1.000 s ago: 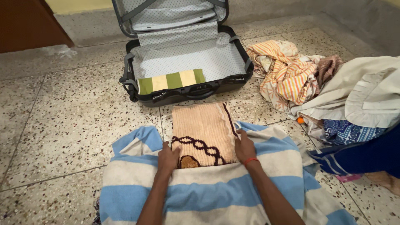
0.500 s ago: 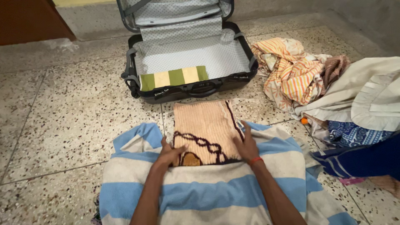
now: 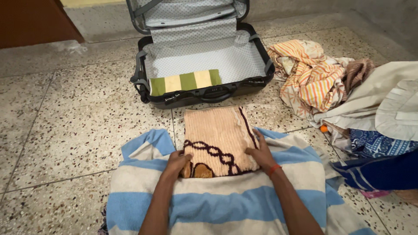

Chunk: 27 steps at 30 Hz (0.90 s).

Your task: The person folds a green and yellow striped cloth and a brown patterned towel and places them into an open suitcase on the floor.

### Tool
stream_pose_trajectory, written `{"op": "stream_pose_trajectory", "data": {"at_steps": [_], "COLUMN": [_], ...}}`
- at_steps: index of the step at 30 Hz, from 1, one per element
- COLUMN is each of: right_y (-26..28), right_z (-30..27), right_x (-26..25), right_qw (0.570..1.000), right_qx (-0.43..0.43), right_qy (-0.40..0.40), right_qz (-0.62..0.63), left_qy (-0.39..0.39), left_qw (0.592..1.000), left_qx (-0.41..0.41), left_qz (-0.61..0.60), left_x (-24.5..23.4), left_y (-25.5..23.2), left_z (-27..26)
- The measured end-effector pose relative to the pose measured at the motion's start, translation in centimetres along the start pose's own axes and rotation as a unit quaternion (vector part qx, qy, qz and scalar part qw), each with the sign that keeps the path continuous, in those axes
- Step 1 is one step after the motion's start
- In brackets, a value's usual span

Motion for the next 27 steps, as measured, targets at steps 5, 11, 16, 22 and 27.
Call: {"op": "stream_pose_trajectory", "data": {"at_steps": [5, 11, 16, 22, 27], "right_y": [0.1, 0.2, -1.2, -2.7, -1.4], "right_z": [-0.6, 0.2, 1.3, 2.0, 0.3], "right_x": [0.1, 0.0, -0.4, -0.1, -0.2], "right_qw": [0.963, 0.995, 0.993, 0.993, 0.987], "right_qx": [-0.017, -0.016, 0.104, 0.096, 0.040], "right_qy": [0.005, -0.012, 0.053, 0.065, 0.054], "right_qz": [-0.270, -0.099, -0.032, 0.000, -0.148], "left_qy": [-0.076, -0.026, 0.026, 0.039, 0.076], "left_qw": [0.978, 0.997, 0.988, 0.997, 0.996], "left_qx": [0.072, 0.008, -0.150, 0.063, 0.038], "left_qz": [0.178, 0.079, 0.021, -0.002, 0.013], "left_x": [-0.3, 0.1, -0.3, 0.7, 1.1], "left_y": [-0.5, -1.1, -8.0, -4.3, 2.4], "left_z": [-1.4, -1.3, -6.8, -3.5, 1.5]}}
Point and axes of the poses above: each hand's wrist, its own z-axis towards the middle knuckle, its own x-axis out of the palm, y = z × x, the point moved 2 cm from there along z, towards the middle knuckle, and after that the axes turned 10 degrees about -y, right-handed, at the moved point
